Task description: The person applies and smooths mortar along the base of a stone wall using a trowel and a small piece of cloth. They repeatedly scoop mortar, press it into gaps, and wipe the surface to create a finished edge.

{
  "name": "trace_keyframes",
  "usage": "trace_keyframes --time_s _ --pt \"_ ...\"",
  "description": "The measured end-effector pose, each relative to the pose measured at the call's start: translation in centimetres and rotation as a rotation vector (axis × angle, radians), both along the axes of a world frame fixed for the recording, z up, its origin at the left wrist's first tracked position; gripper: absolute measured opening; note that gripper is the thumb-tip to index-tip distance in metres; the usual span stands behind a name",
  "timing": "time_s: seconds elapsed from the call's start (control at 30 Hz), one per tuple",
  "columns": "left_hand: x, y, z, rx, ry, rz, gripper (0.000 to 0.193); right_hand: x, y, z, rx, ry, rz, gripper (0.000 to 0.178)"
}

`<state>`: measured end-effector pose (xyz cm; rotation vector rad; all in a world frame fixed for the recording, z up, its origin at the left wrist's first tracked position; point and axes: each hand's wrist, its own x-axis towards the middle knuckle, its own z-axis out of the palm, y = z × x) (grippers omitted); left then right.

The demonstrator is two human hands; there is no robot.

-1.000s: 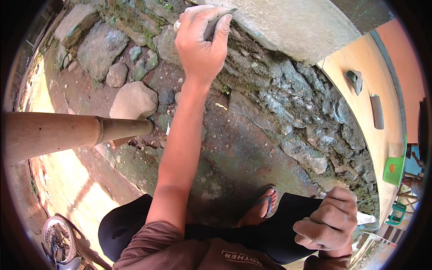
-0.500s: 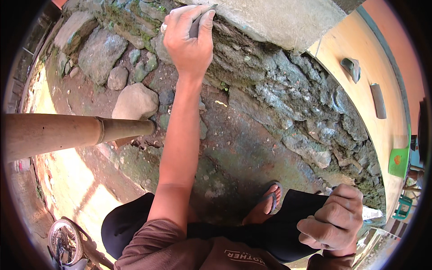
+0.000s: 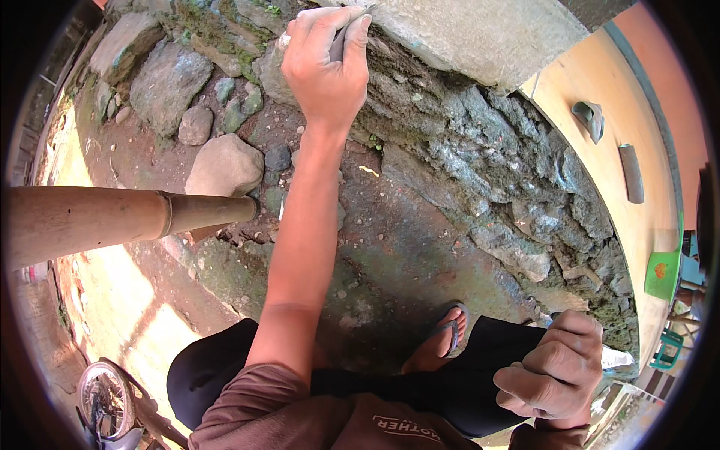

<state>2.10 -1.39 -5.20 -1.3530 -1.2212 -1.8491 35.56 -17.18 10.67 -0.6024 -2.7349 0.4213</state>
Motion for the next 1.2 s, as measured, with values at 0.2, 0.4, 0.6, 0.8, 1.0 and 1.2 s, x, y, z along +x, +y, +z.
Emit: trace_keyframes --time_s 0.2,0.4,0.6,0.8,1.0,1.2 --pt "0.8 0.0 1.3 0.038 -0.003 -0.002 0.013 -0.3 -0.1 -0.1 -0.014 0.024 0.013 0.019" --pt "1.1 -0.5 2.7 -0.008 0.038 0.059 0.010 -1.1 -0.1 -0.3 -0.006 0.052 -0.045 0.015" --pt "1.4 -0.6 1.6 -0.001 0.047 0.079 0.012 -1.5 -1.0 -0.1 0.005 0.074 -0.062 0.018" --pt "0.3 0.9 -0.2 0.082 -0.007 0.049 0.013 -0.6 0.1 -0.5 0.042 0.043 0.040 0.020" --pt "1.7 0.1 2.6 0.085 0.084 0.068 0.013 -1.3 -1.1 0.2 -0.022 0.080 -0.034 0.021" --pt "-0.4 1.2 -1.0 0.114 0.057 0.122 0.013 -1.1 0.7 -0.7 0.037 0.123 0.099 0.028"
